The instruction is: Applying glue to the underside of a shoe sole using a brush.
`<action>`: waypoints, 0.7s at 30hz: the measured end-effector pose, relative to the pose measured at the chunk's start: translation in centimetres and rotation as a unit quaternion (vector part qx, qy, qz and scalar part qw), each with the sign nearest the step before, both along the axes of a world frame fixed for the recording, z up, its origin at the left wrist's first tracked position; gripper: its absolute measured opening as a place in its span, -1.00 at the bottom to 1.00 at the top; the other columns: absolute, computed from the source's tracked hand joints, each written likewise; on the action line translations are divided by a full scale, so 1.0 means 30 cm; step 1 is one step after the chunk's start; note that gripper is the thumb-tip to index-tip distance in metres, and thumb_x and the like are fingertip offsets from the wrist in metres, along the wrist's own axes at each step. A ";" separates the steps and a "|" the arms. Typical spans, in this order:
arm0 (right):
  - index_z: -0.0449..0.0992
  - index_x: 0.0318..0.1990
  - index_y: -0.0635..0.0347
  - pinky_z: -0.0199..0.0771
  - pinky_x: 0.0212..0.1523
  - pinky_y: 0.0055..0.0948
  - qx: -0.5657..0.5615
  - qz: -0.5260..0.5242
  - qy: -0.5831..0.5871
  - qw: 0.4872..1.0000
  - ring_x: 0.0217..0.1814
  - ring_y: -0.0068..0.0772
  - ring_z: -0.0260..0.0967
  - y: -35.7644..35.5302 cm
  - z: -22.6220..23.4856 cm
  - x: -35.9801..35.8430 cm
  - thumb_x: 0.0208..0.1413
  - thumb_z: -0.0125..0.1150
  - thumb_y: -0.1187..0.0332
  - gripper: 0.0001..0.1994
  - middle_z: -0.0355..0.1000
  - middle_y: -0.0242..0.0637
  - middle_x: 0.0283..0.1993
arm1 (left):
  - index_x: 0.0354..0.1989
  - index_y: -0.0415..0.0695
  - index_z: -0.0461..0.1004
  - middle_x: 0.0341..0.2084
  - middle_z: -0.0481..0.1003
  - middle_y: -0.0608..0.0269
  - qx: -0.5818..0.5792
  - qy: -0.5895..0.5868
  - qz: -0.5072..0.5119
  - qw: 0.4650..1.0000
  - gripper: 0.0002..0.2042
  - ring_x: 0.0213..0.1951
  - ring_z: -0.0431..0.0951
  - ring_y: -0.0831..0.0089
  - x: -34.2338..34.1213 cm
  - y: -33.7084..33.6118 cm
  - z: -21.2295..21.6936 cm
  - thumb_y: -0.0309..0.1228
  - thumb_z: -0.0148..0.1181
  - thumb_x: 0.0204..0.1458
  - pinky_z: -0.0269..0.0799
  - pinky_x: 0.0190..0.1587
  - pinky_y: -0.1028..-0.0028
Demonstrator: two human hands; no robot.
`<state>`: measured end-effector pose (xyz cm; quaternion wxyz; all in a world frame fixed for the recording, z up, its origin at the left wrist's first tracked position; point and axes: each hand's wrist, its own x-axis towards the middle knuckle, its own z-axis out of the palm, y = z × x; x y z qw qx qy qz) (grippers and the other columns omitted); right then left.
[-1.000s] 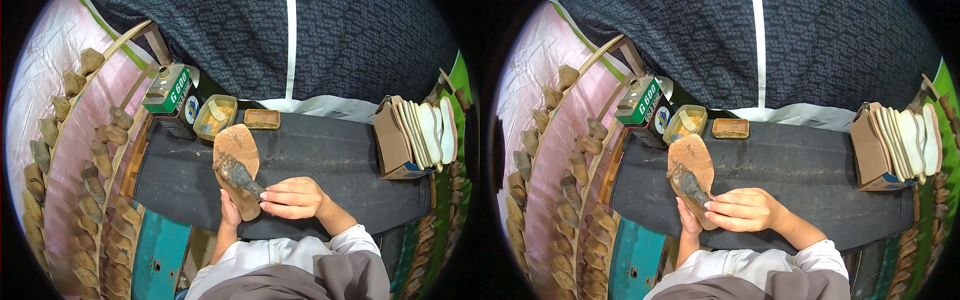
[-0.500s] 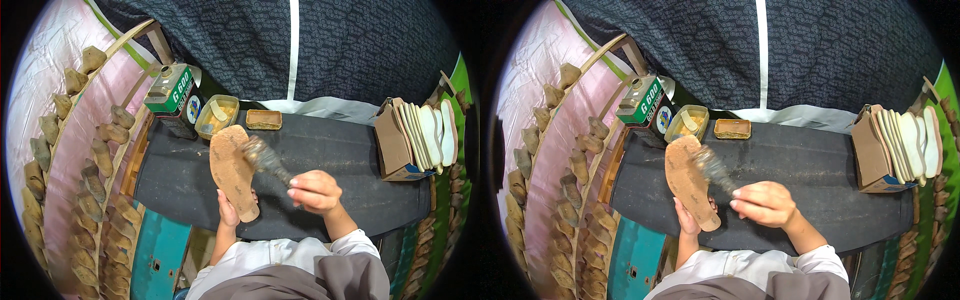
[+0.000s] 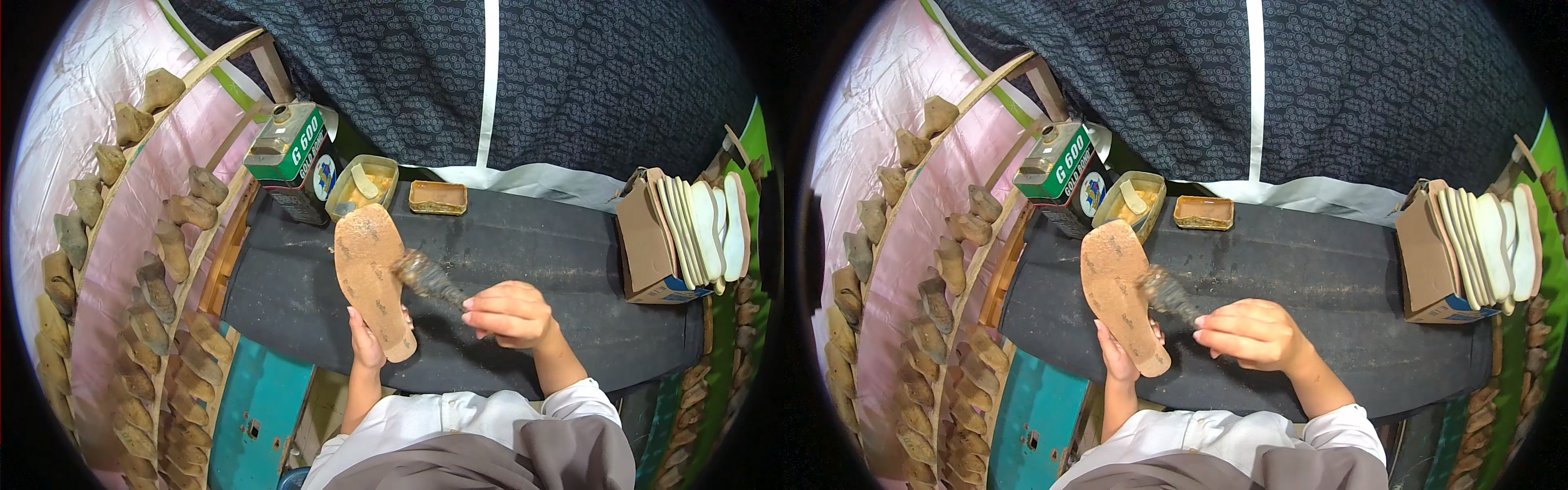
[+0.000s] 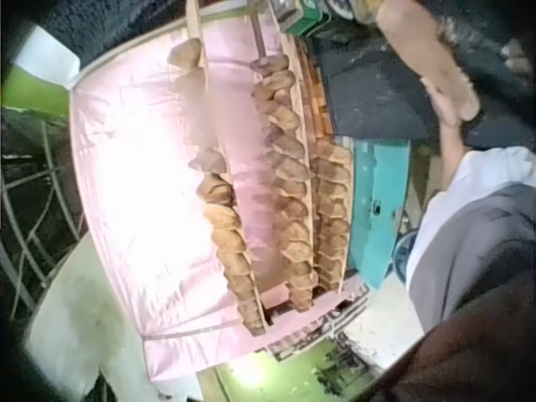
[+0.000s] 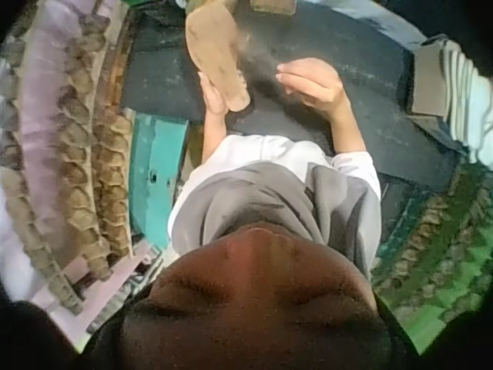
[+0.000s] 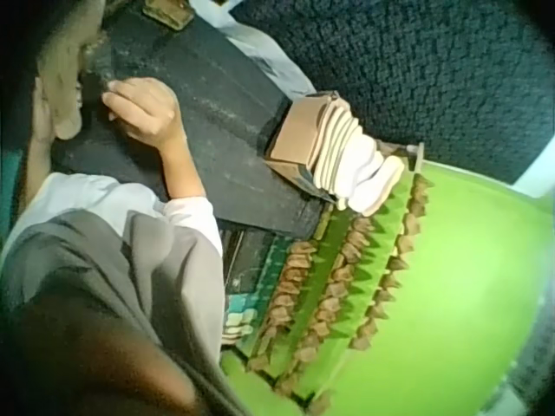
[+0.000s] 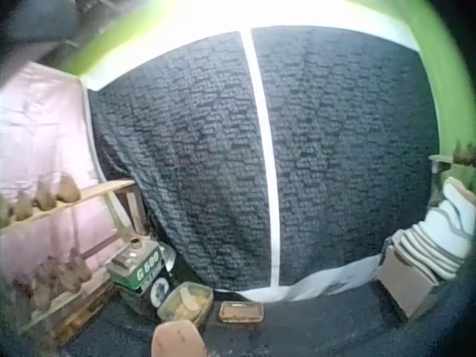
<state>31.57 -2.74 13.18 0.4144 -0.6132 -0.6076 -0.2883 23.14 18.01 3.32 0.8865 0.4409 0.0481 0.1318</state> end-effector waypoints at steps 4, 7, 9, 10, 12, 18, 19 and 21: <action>0.53 -0.35 0.24 0.49 -0.38 -0.48 0.003 -0.083 0.023 0.996 -0.36 -0.32 0.47 -0.043 -0.008 0.004 -0.26 0.34 0.45 -0.77 0.48 -0.24 -0.31 | -0.08 -0.23 0.27 -0.45 0.40 0.11 -0.004 -0.046 -0.022 0.999 -0.29 -0.45 0.45 0.31 0.013 0.005 -0.005 0.20 -0.58 0.09 0.40 -0.40 0.36; 0.49 -0.34 0.25 0.49 -0.39 -0.49 0.122 -0.115 0.107 0.980 -0.35 -0.30 0.47 -0.023 -0.015 -0.029 -0.17 0.31 0.45 -0.81 0.48 -0.22 -0.34 | -0.10 -0.25 0.27 -0.46 0.40 0.09 0.000 -0.030 -0.017 0.999 -0.29 -0.45 0.45 0.31 0.020 -0.023 -0.008 0.20 -0.58 0.09 0.40 -0.40 0.36; 0.44 -0.31 0.27 0.50 -0.40 -0.49 0.138 -0.107 0.140 0.975 -0.38 -0.30 0.47 -0.008 -0.023 -0.045 -0.03 0.23 0.45 -0.85 0.45 -0.17 -0.36 | -0.10 -0.24 0.28 -0.45 0.41 0.09 0.021 -0.005 -0.018 1.000 -0.29 -0.44 0.45 0.32 0.027 -0.044 -0.016 0.19 -0.60 0.10 0.40 -0.39 0.36; 0.38 -0.29 0.31 0.51 -0.46 -0.51 0.178 -0.045 0.221 0.958 -0.44 -0.34 0.45 0.024 -0.018 -0.058 0.04 0.16 0.39 -0.83 0.39 -0.13 -0.33 | -0.10 -0.22 0.28 -0.42 0.43 0.10 0.046 0.005 -0.006 0.999 -0.31 -0.43 0.46 0.32 0.032 -0.057 -0.022 0.19 -0.59 0.10 0.41 -0.36 0.37; 0.28 -0.26 0.35 0.52 -0.53 -0.51 0.181 -0.006 0.275 0.944 -0.52 -0.36 0.43 0.042 -0.038 -0.051 0.13 0.03 0.33 -0.78 0.30 -0.07 -0.28 | -0.09 -0.21 0.28 -0.41 0.43 0.10 0.059 0.008 -0.009 0.998 -0.31 -0.43 0.46 0.33 0.038 -0.078 -0.025 0.18 -0.58 0.10 0.41 -0.35 0.38; 0.37 -0.28 0.36 0.53 -0.48 -0.55 0.281 0.045 0.411 0.866 -0.45 -0.49 0.42 0.125 -0.044 -0.045 0.08 0.07 0.47 -0.88 0.36 -0.18 -0.31 | -0.07 -0.21 0.28 -0.42 0.43 0.11 0.076 0.015 -0.007 0.997 -0.31 -0.42 0.46 0.34 0.032 -0.096 -0.012 0.19 -0.56 0.11 0.40 -0.35 0.40; 0.37 -0.28 0.36 0.53 -0.48 -0.55 0.280 0.046 0.412 0.866 -0.45 -0.49 0.42 0.115 -0.044 -0.043 0.08 0.07 0.47 -0.88 0.36 -0.18 -0.31 | -0.07 -0.21 0.28 -0.42 0.43 0.11 0.076 0.015 -0.006 0.997 -0.31 -0.42 0.46 0.34 0.029 -0.085 -0.015 0.19 -0.56 0.11 0.40 -0.35 0.40; 0.36 -0.29 0.36 0.51 -0.52 -0.58 0.272 -0.007 0.413 0.869 -0.50 -0.52 0.40 0.075 -0.044 -0.030 0.10 0.04 0.49 -0.90 0.35 -0.21 -0.32 | -0.06 -0.23 0.27 -0.46 0.41 0.10 0.054 -0.009 -0.002 0.999 -0.31 -0.44 0.45 0.34 0.025 -0.068 -0.019 0.18 -0.57 0.11 0.40 -0.37 0.39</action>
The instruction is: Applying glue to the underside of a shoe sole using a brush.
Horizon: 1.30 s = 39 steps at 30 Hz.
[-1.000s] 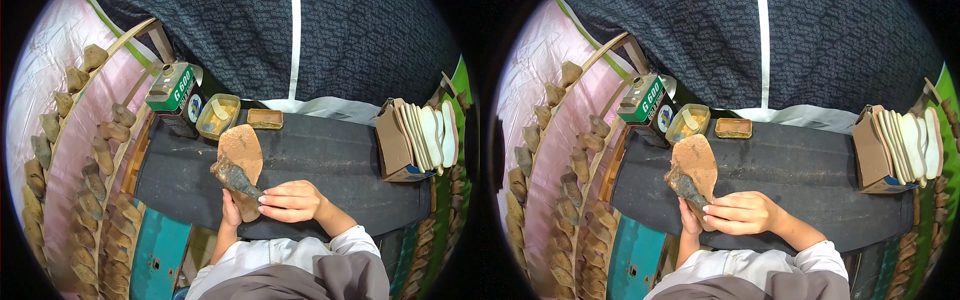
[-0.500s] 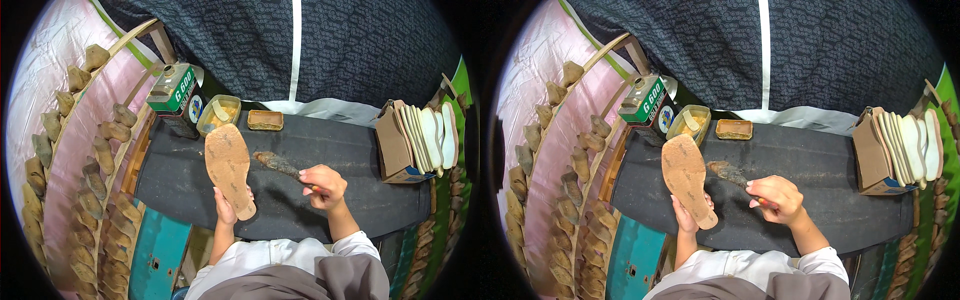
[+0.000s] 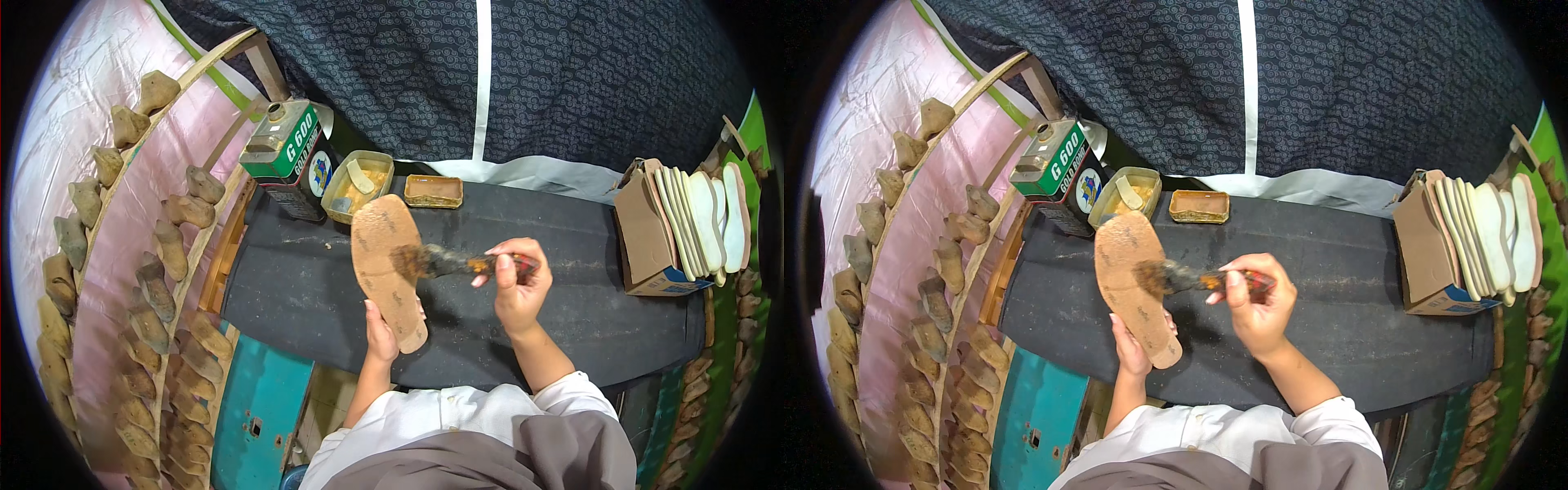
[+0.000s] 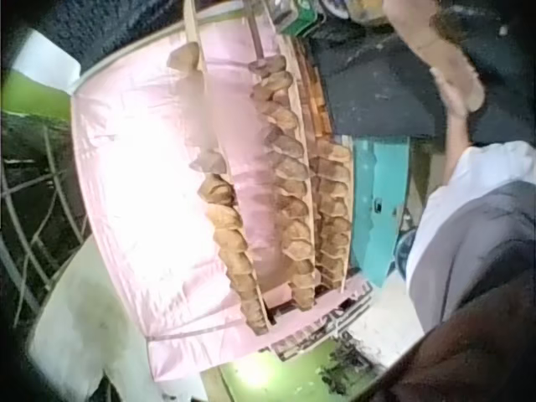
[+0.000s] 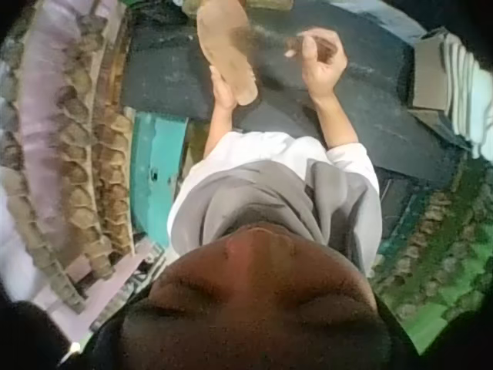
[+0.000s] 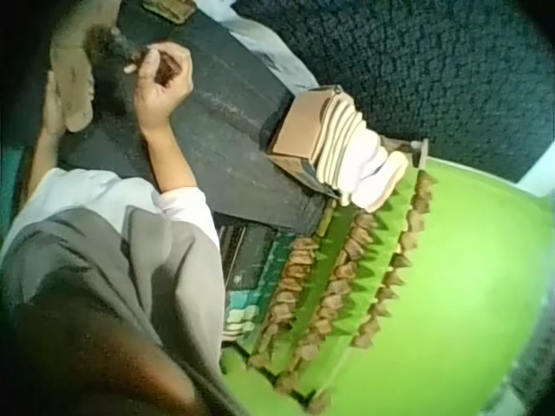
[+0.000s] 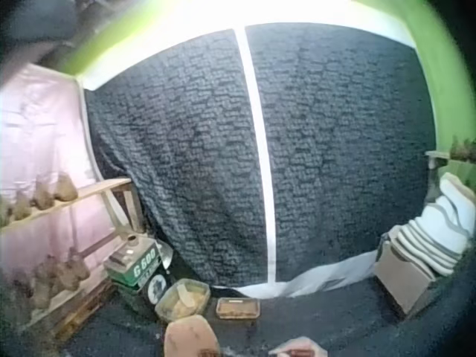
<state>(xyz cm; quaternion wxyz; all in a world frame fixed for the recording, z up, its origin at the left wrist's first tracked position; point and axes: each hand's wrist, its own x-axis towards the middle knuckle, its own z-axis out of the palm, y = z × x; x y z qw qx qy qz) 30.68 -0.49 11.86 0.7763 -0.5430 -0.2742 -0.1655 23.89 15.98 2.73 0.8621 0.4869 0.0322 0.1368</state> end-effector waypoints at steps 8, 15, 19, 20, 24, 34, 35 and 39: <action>0.33 -0.28 0.33 0.51 -0.53 -0.57 0.037 -0.021 -0.022 0.999 -0.49 -0.51 0.40 -0.038 0.032 -0.010 0.11 0.02 0.48 -0.91 0.34 -0.22 -0.35 | -0.10 -0.25 0.30 -0.41 0.44 0.11 -0.024 -0.023 -0.036 0.999 -0.30 -0.40 0.47 0.35 0.003 0.008 -0.005 0.19 -0.51 0.10 0.41 -0.33 0.39; 0.32 -0.26 0.32 0.51 -0.48 -0.58 0.025 0.048 0.046 0.998 -0.49 -0.51 0.42 0.023 0.018 -0.008 0.14 0.02 0.41 -0.86 0.36 -0.25 -0.37 | -0.08 -0.26 0.29 -0.36 0.45 0.09 0.026 0.005 -0.055 0.998 -0.34 -0.35 0.49 0.33 -0.012 -0.026 -0.005 0.12 -0.53 0.14 0.44 -0.25 0.38; 0.31 -0.27 0.32 0.48 -0.51 -0.59 0.021 -0.010 0.052 0.998 -0.53 -0.53 0.39 -0.004 -0.005 0.044 0.14 0.02 0.39 -0.85 0.35 -0.26 -0.37 | -0.08 -0.22 0.29 -0.46 0.42 0.11 0.020 0.026 -0.044 0.998 -0.29 -0.45 0.46 0.36 -0.013 -0.016 -0.002 0.19 -0.59 0.10 0.42 -0.37 0.40; 0.31 -0.27 0.32 0.48 -0.51 -0.59 0.021 -0.024 0.050 0.998 -0.52 -0.53 0.39 -0.011 -0.009 0.058 0.15 0.01 0.40 -0.85 0.35 -0.25 -0.36 | -0.08 -0.22 0.29 -0.47 0.42 0.11 0.003 0.035 -0.037 0.999 -0.29 -0.45 0.46 0.36 -0.014 -0.013 0.002 0.19 -0.59 0.10 0.42 -0.37 0.40; 0.31 -0.27 0.31 0.49 -0.49 -0.55 0.022 -0.065 0.010 0.998 -0.51 -0.52 0.38 -0.017 0.004 0.069 0.15 0.01 0.40 -0.86 0.33 -0.24 -0.33 | -0.08 -0.22 0.29 -0.48 0.41 0.11 -0.024 0.011 -0.036 0.999 -0.30 -0.46 0.45 0.35 -0.015 0.001 0.004 0.18 -0.59 0.11 0.42 -0.38 0.39; 0.48 -0.29 0.26 0.51 -0.37 -0.43 -0.165 -0.039 -0.310 0.936 -0.35 -0.26 0.47 0.007 0.019 -0.006 -0.10 0.27 0.45 -0.81 0.46 -0.18 -0.32 | -0.02 -0.25 0.27 -0.30 0.44 0.10 -0.034 0.001 -0.046 0.998 -0.38 -0.31 0.48 0.34 -0.022 0.012 -0.018 0.07 -0.52 0.17 0.42 -0.22 0.39; 0.48 -0.30 0.26 0.51 -0.39 -0.43 -0.183 0.002 -0.361 0.914 -0.35 -0.27 0.47 0.004 0.026 -0.001 -0.14 0.28 0.45 -0.80 0.46 -0.19 -0.33 | 0.00 -0.24 0.25 -0.26 0.44 0.09 -0.022 0.016 -0.023 0.999 -0.40 -0.29 0.48 0.33 -0.023 0.014 -0.016 0.05 -0.51 0.18 0.41 -0.19 0.39; 0.50 -0.36 0.27 0.49 -0.43 -0.46 -0.217 0.069 -0.426 0.876 -0.38 -0.29 0.47 -0.014 0.038 0.006 -0.21 0.30 0.44 -0.80 0.46 -0.22 -0.34 | 0.04 -0.22 0.22 -0.20 0.42 0.10 -0.076 0.053 0.098 0.991 -0.42 -0.24 0.47 0.33 -0.004 0.002 -0.001 0.04 -0.51 0.19 0.40 -0.15 0.39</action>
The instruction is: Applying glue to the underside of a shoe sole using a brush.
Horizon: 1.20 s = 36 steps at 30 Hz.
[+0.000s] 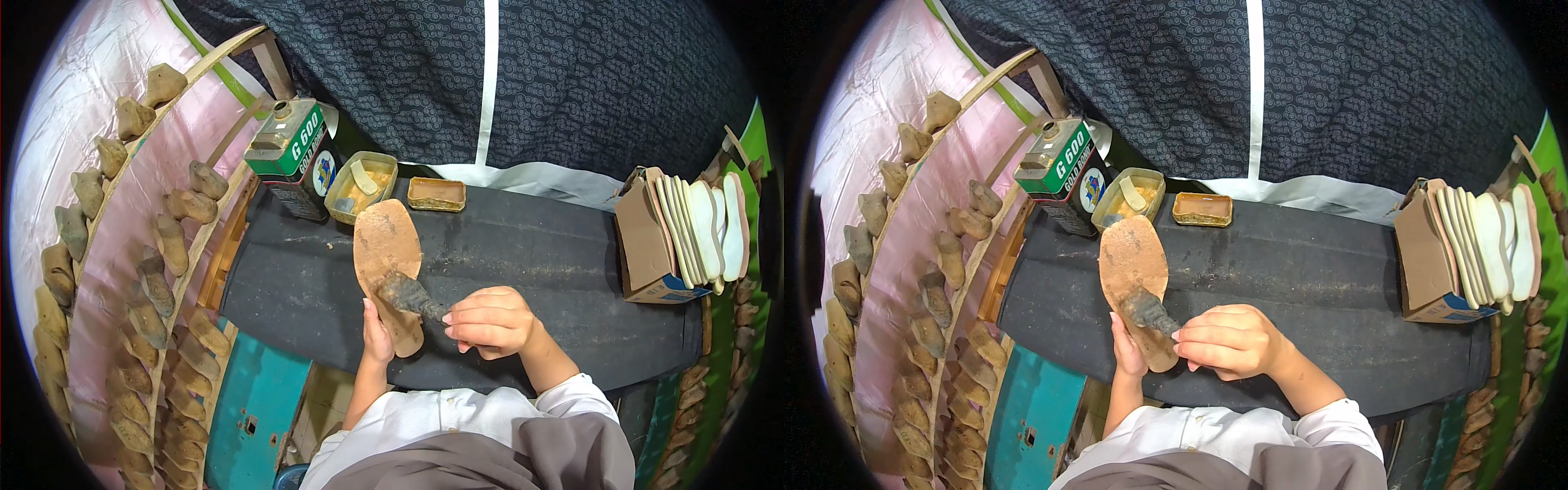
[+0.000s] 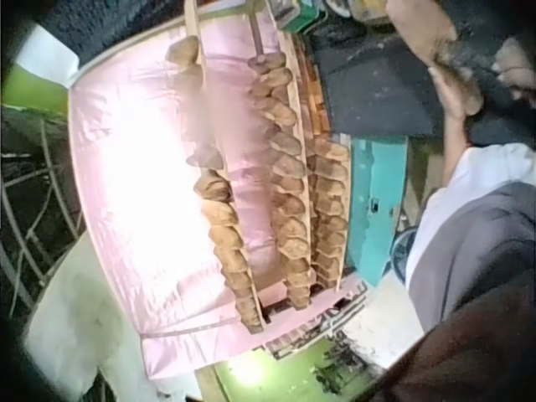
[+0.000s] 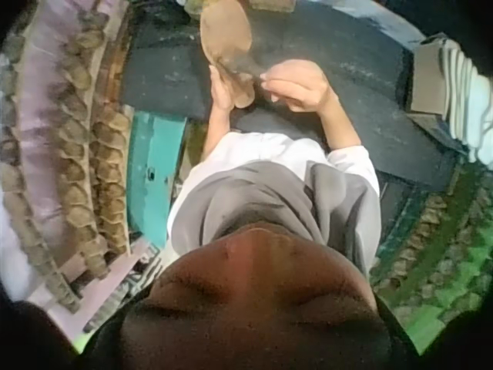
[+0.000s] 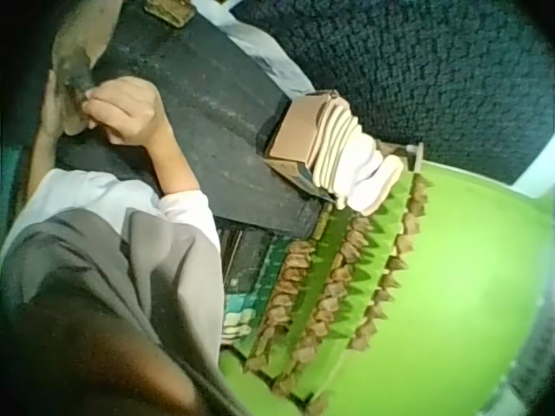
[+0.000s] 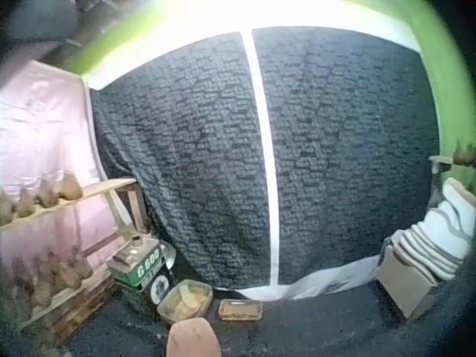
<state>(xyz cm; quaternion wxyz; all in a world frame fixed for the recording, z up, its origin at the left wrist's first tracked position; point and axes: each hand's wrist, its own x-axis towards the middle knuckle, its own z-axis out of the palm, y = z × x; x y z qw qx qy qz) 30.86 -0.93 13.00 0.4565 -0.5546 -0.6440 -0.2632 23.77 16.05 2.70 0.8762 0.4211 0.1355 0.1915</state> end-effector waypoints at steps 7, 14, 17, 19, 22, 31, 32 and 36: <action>0.52 -0.33 0.22 0.51 -0.38 -0.44 0.035 -0.060 -0.020 0.997 -0.32 -0.27 0.47 0.016 0.005 0.018 -0.22 0.27 0.45 -0.79 0.45 -0.22 -0.25 | 0.11 -0.20 0.16 -0.06 0.34 0.13 0.056 -0.072 -0.126 0.988 -0.43 -0.06 0.39 0.36 -0.004 0.009 -0.002 0.02 -0.50 0.20 0.31 -0.01 0.39; 0.52 -0.31 0.22 0.51 -0.32 -0.45 -0.046 0.002 -0.014 0.999 -0.27 -0.27 0.46 0.013 -0.019 -0.004 -0.20 0.24 0.44 -0.78 0.46 -0.21 -0.25 | 0.10 -0.19 0.18 -0.05 0.34 0.19 0.025 -0.029 -0.076 0.996 -0.43 -0.03 0.37 0.40 0.016 0.051 -0.110 0.04 -0.49 0.19 0.26 0.03 0.42; 0.52 -0.31 0.22 0.50 -0.32 -0.45 -0.013 0.006 0.016 1.000 -0.27 -0.27 0.46 0.020 -0.018 0.002 -0.19 0.24 0.44 -0.79 0.45 -0.21 -0.23 | 0.10 -0.18 0.18 -0.04 0.34 0.20 0.036 -0.026 -0.072 0.996 -0.43 -0.02 0.36 0.41 0.008 0.036 -0.079 0.05 -0.49 0.19 0.25 0.04 0.43; 0.52 -0.29 0.22 0.51 -0.30 -0.42 0.000 -0.043 -0.008 0.999 -0.26 -0.26 0.46 0.035 -0.016 0.003 -0.16 0.20 0.42 -0.79 0.45 -0.21 -0.21 | 0.10 -0.17 0.19 -0.04 0.34 0.20 0.056 -0.023 -0.070 0.996 -0.43 -0.01 0.35 0.41 0.001 0.012 -0.037 0.05 -0.49 0.19 0.24 0.05 0.43; 0.53 -0.27 0.21 0.51 -0.27 -0.39 -0.036 -0.029 -0.001 0.999 -0.24 -0.25 0.45 0.035 -0.027 -0.007 -0.11 0.17 0.39 -0.79 0.44 -0.20 -0.18 | 0.10 -0.16 0.18 -0.04 0.33 0.22 0.109 0.007 -0.041 0.993 -0.42 -0.02 0.35 0.41 0.006 -0.005 0.000 0.05 -0.50 0.19 0.22 0.05 0.42; 0.56 -0.35 0.18 0.49 -0.36 -0.48 -0.011 -0.064 -0.039 0.997 -0.28 -0.33 0.46 0.024 -0.006 -0.013 -0.23 0.29 0.42 -0.81 0.48 -0.27 -0.24 | 0.04 -0.18 0.20 -0.19 0.39 0.16 0.083 0.028 -0.007 0.996 -0.41 -0.17 0.41 0.36 0.028 -0.034 -0.018 0.10 -0.49 0.16 0.31 -0.08 0.41; 0.56 -0.36 0.18 0.49 -0.35 -0.49 -0.033 -0.057 -0.033 0.997 -0.26 -0.33 0.46 0.021 -0.011 -0.017 -0.21 0.27 0.44 -0.83 0.47 -0.27 -0.23 | -0.07 -0.19 0.27 -0.35 0.46 0.12 0.100 0.055 0.066 0.991 -0.36 -0.33 0.49 0.32 0.034 -0.052 -0.005 0.17 -0.48 0.12 0.41 -0.22 0.40; 0.55 -0.38 0.20 0.48 -0.39 -0.50 -0.044 0.006 -0.018 0.999 -0.31 -0.33 0.46 -0.009 0.008 -0.038 -0.23 0.27 0.46 -0.83 0.48 -0.27 -0.26 | -0.13 -0.19 0.32 -0.37 0.47 0.12 0.010 -0.009 -0.042 0.999 -0.37 -0.32 0.49 0.31 0.034 -0.014 -0.099 0.14 -0.52 0.13 0.41 -0.23 0.40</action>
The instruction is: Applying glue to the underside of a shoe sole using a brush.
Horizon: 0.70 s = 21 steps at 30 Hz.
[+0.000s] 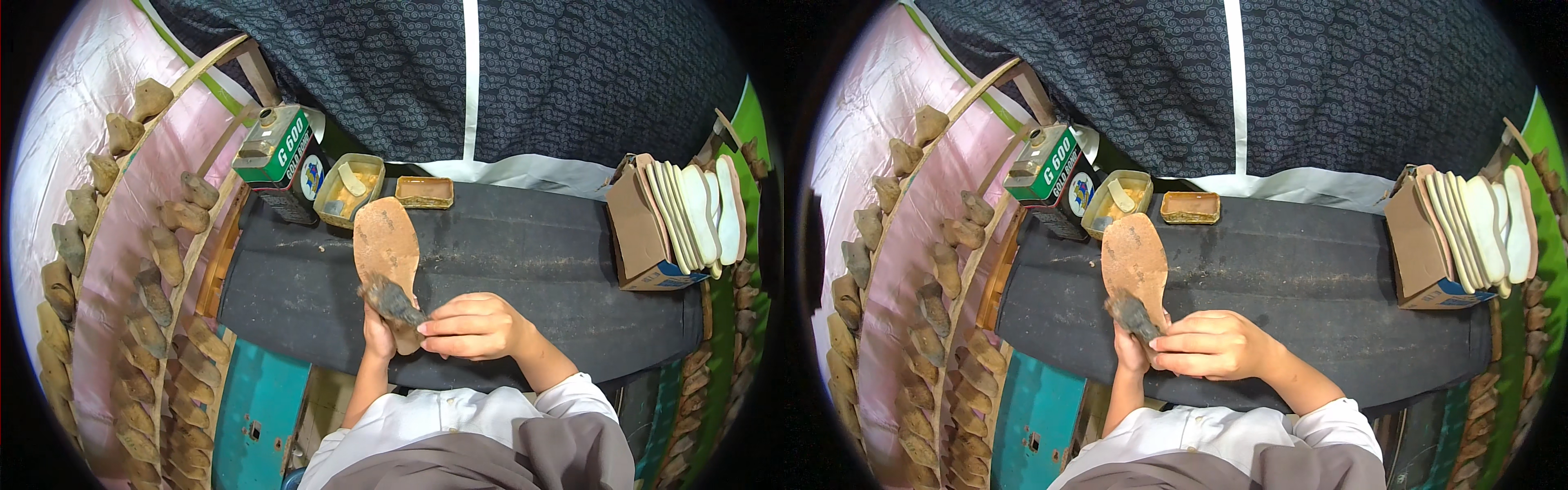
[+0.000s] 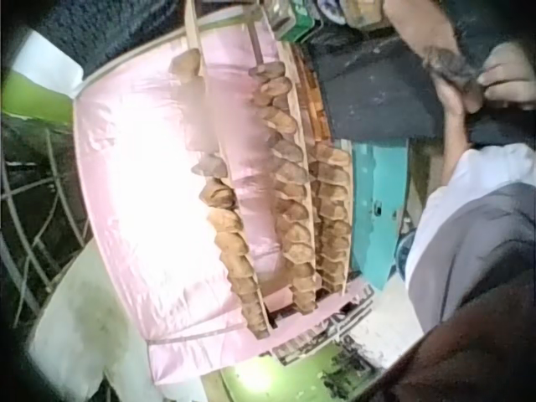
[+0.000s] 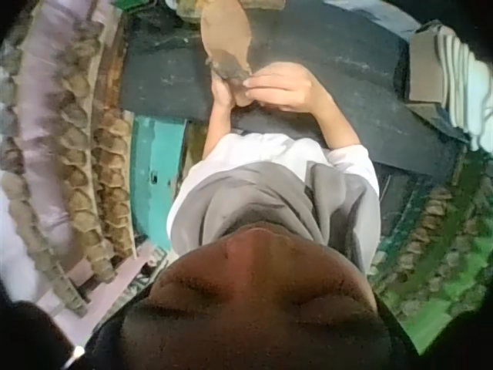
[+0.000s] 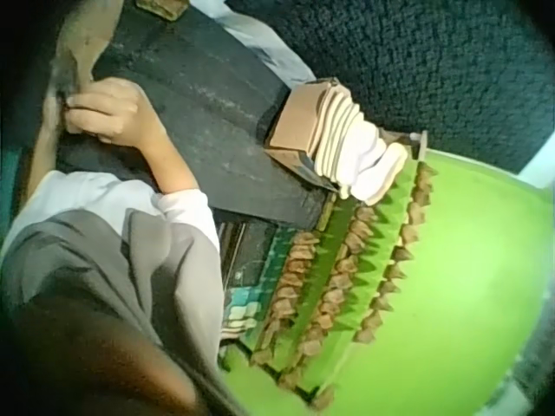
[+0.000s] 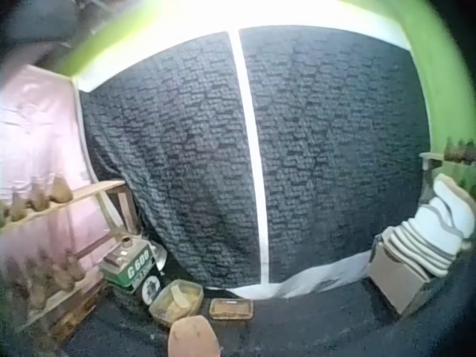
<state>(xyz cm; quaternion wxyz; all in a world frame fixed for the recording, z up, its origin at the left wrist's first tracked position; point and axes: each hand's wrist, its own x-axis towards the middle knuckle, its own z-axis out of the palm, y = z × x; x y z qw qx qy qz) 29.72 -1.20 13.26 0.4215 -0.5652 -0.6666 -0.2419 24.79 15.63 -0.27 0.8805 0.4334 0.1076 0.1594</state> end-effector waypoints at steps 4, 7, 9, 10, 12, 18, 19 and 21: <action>0.53 -0.34 0.20 0.49 -0.37 -0.44 0.058 -0.025 0.011 0.998 -0.33 -0.26 0.46 -0.043 -0.008 0.015 -0.25 0.28 0.47 -0.79 0.46 -0.21 -0.23 | -0.05 -0.17 0.29 -0.26 0.45 0.13 -0.014 0.021 -0.037 0.999 -0.37 -0.20 0.46 0.33 -0.011 -0.027 0.047 0.12 -0.54 0.15 0.36 -0.11 0.40; 0.52 -0.36 0.22 0.49 -0.35 -0.42 0.066 -0.099 -0.009 0.993 -0.35 -0.26 0.45 -0.056 -0.002 0.023 -0.28 0.27 0.47 -0.78 0.46 -0.21 -0.24 | 0.09 -0.14 0.21 -0.07 0.37 0.17 0.056 -0.005 -0.045 0.997 -0.41 -0.04 0.38 0.36 -0.022 -0.081 0.122 0.07 -0.54 0.18 0.26 0.02 0.41; 0.52 -0.37 0.22 0.48 -0.36 -0.43 0.052 -0.101 -0.007 0.994 -0.37 -0.27 0.44 -0.081 -0.008 0.022 -0.29 0.27 0.47 -0.78 0.46 -0.22 -0.25 | 0.17 -0.12 0.13 0.05 0.28 0.24 0.053 -0.037 -0.083 0.994 -0.44 0.05 0.29 0.39 -0.019 -0.087 0.125 0.03 -0.51 0.20 0.18 0.10 0.41; 0.52 -0.38 0.22 0.47 -0.37 -0.43 0.038 -0.100 -0.003 0.994 -0.38 -0.27 0.44 -0.093 -0.012 0.018 -0.31 0.27 0.47 -0.78 0.46 -0.22 -0.26 | 0.17 -0.12 0.13 0.05 0.29 0.24 0.024 -0.062 -0.103 0.992 -0.44 0.05 0.30 0.40 -0.015 -0.093 0.135 0.03 -0.52 0.20 0.18 0.10 0.41; 0.52 -0.39 0.22 0.46 -0.40 -0.44 0.041 -0.088 0.014 0.995 -0.40 -0.29 0.43 -0.133 -0.003 0.003 -0.32 0.28 0.48 -0.78 0.46 -0.23 -0.28 | 0.17 -0.11 0.14 0.05 0.29 0.26 -0.015 -0.091 -0.125 0.988 -0.44 0.05 0.30 0.41 -0.006 -0.110 0.138 0.02 -0.52 0.20 0.18 0.10 0.41; 0.53 -0.41 0.22 0.43 -0.47 -0.48 0.071 -0.073 0.035 0.994 -0.43 -0.32 0.43 -0.234 0.032 -0.009 -0.36 0.30 0.47 -0.77 0.46 -0.23 -0.30 | 0.17 -0.08 0.13 0.05 0.29 0.26 0.002 -0.128 -0.139 0.982 -0.44 0.04 0.30 0.40 0.021 -0.178 0.156 0.03 -0.55 0.20 0.18 0.10 0.38; 0.53 -0.41 0.22 0.43 -0.47 -0.48 0.070 -0.077 0.034 0.994 -0.43 -0.32 0.43 -0.237 0.037 -0.009 -0.36 0.30 0.47 -0.77 0.46 -0.23 -0.30 | 0.17 -0.07 0.13 0.05 0.28 0.25 -0.006 -0.191 -0.197 0.961 -0.44 0.04 0.30 0.39 0.023 -0.189 0.158 0.03 -0.56 0.20 0.18 0.10 0.38; 0.53 -0.39 0.19 0.45 -0.43 -0.47 0.087 -0.142 -0.032 0.986 -0.38 -0.31 0.43 -0.243 0.050 -0.005 -0.35 0.29 0.45 -0.77 0.46 -0.23 -0.28 | 0.17 -0.07 0.13 0.05 0.28 0.25 0.009 -0.187 -0.199 0.962 -0.44 0.04 0.30 0.39 0.022 -0.222 0.165 0.04 -0.56 0.20 0.18 0.10 0.38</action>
